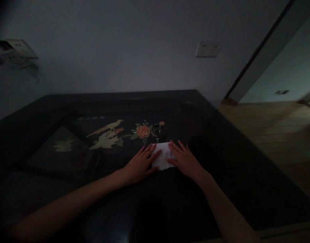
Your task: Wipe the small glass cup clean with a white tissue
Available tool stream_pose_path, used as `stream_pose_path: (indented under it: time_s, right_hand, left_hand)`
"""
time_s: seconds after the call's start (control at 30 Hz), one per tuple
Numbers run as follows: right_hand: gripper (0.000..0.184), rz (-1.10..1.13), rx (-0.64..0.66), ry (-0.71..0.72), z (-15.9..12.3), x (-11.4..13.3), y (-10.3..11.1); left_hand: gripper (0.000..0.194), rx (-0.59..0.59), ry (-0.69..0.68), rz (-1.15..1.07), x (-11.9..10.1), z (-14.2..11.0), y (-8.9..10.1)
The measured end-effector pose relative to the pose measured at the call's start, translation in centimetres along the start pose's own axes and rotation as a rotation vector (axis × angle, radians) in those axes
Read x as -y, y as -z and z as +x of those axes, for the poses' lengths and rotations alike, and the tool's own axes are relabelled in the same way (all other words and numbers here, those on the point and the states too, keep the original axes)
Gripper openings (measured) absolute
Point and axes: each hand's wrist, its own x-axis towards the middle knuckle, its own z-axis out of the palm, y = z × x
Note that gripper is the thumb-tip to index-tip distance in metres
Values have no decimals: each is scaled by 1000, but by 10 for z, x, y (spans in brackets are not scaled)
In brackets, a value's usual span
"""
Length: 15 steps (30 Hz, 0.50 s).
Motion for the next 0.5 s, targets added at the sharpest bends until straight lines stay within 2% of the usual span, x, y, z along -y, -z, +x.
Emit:
stream_pose_path:
  time_s: [0.13,0.27,0.37,0.5]
  right_hand:
    - [53,53,-163,45,1,3,6]
    - [36,239,-378,154,-2,28,13]
    - [26,371,-349,299,-7,62,10]
    - [27,454,-202,501,-14,104,-3]
  left_hand:
    - [61,-39,0,-58,-1,-17,15]
    - [44,-67,0,-201,-2,-49,35]
    - [24,-70,20,-328,1,-72,39]
    - [20,-82,-64,-435,8,-89,30]
